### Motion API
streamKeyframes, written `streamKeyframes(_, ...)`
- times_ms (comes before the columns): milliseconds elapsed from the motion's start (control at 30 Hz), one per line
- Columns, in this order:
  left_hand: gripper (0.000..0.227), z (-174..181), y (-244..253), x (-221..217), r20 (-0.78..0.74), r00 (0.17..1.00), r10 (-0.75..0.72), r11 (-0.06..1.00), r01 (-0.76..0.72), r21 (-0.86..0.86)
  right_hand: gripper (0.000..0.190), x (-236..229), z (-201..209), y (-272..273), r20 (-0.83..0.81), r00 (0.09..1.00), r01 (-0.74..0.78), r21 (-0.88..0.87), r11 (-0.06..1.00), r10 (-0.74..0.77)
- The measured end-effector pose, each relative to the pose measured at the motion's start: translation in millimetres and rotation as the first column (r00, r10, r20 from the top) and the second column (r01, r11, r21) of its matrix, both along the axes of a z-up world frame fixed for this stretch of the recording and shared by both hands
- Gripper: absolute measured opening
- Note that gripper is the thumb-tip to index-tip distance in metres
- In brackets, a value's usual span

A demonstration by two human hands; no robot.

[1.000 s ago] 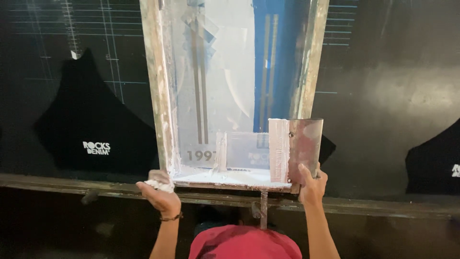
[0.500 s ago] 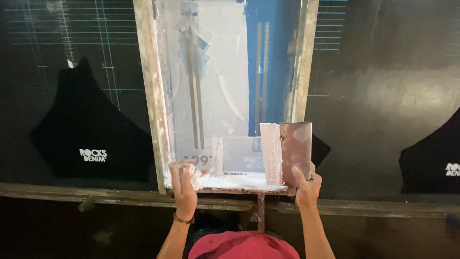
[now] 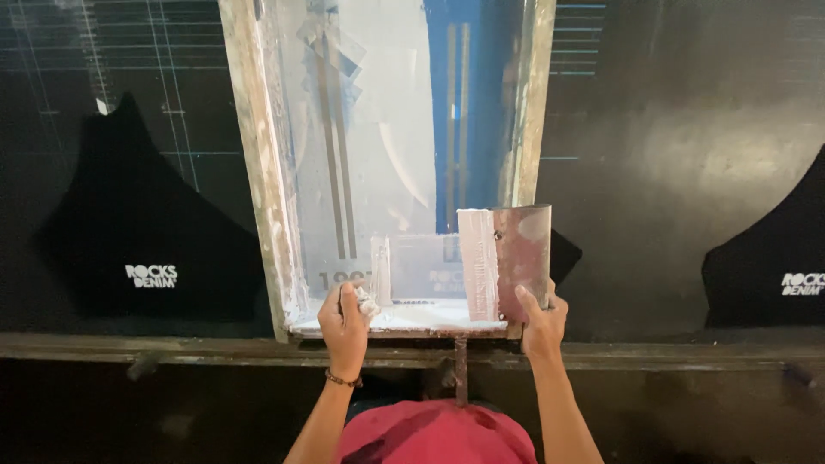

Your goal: The person uses a squeegee to spread white ink across a screen printing frame positioned over a black t-shirt. They repeatedly pull the ink across the mesh and wipe the squeegee with a white cloth. The person briefly moves the screen to the side before returning to continue the printing process.

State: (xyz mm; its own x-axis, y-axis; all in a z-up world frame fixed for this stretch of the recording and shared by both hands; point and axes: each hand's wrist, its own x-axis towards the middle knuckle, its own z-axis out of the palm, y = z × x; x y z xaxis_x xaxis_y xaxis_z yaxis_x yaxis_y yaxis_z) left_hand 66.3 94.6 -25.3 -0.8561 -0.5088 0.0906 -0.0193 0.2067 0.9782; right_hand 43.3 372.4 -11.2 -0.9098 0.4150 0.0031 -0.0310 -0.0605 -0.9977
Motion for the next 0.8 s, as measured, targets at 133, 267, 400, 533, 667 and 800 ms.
streamKeyframes(133,0.040,11.7,4.5,-1.2,-0.006,0.999,-0.036,0.999,0.036,0.007,0.043,7.3,31.7,-10.4,0.001,1.000,-0.026,0.007,1.000,0.026)
streamKeyframes(267,0.048,29.6,12.3,-12.3,0.109,0.974,-0.198,0.966,0.175,0.192,0.051,0.9,43.3,-12.7,-0.014,0.998,-0.061,-0.034,0.998,0.060)
streamKeyframes(400,0.073,31.7,17.1,-10.2,0.141,0.947,-0.289,0.942,0.255,0.217,0.057,6.6,38.0,-12.8,-0.043,0.996,-0.076,-0.068,0.995,0.074)
streamKeyframes(533,0.069,37.2,23.7,-3.9,0.133,0.936,-0.327,0.928,0.291,0.234,0.059,7.1,50.7,-14.9,-0.047,0.996,-0.076,-0.059,0.995,0.074)
streamKeyframes(667,0.054,58.1,33.6,1.3,-0.022,0.936,-0.351,0.892,0.342,0.296,0.048,5.1,43.1,-12.3,-0.054,0.996,-0.068,-0.068,0.995,0.065)
streamKeyframes(800,0.052,51.7,34.3,6.1,-0.054,0.943,-0.330,0.920,0.334,0.206,0.051,0.9,12.1,4.9,-0.051,0.991,-0.128,-0.066,0.990,0.125)
